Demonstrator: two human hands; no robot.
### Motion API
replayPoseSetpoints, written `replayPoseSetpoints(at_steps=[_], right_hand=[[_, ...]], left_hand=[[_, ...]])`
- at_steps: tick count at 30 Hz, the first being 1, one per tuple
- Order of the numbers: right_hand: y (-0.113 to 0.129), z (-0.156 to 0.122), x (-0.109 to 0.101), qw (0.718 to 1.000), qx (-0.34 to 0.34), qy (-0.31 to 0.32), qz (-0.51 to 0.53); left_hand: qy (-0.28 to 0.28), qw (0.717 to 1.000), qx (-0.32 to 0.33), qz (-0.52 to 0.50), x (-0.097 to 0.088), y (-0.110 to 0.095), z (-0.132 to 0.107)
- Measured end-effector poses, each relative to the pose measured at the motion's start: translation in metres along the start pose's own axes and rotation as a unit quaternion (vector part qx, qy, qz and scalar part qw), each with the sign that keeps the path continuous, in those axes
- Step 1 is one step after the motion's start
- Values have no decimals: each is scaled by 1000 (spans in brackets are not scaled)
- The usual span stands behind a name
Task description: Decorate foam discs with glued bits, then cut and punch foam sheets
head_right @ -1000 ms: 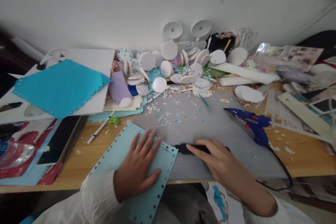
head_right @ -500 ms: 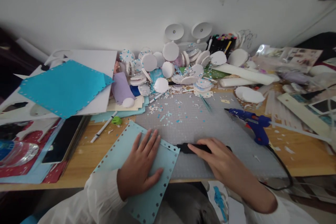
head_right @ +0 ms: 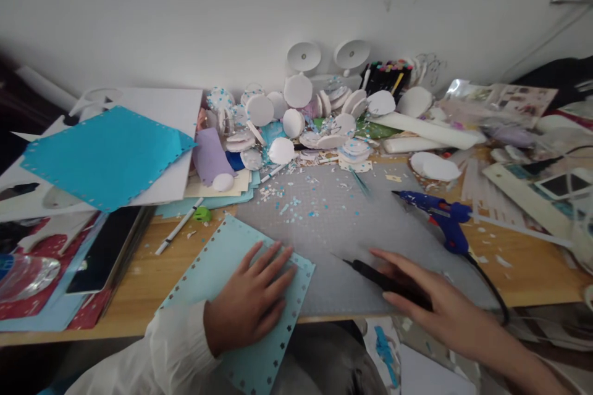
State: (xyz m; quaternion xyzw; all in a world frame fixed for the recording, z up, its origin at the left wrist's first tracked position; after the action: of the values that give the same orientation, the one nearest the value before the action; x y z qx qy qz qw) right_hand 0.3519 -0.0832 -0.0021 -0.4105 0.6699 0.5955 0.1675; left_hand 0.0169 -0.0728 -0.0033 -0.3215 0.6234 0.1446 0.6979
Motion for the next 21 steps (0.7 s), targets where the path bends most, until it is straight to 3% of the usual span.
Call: replayPoseSetpoints(at_steps=[4, 8, 15, 21], right_hand=[[7, 2, 4, 999, 19, -10, 33], [12, 4, 1, 997, -6, -47, 59], [6, -4, -4, 991, -57, -108, -52], [19, -5, -1, 969, -171, -108, -139]], left_hand=[[9, 1000, -6, 6, -4, -5, 8], [10, 999, -31, 18, -3, -12, 18], [-11, 996, -51, -66, -2, -7, 15], [-47, 981, -26, -185, -13, 7, 3]])
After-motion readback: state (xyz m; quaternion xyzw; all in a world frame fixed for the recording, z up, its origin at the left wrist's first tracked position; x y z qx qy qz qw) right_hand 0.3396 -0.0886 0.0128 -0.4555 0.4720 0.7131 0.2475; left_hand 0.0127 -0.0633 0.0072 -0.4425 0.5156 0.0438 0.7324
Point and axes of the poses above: each hand's wrist, its own z-axis towards the middle knuckle, its own x-axis out of the palm, y = z × x, the point moved 2 cm from there along z, towards the middle knuckle
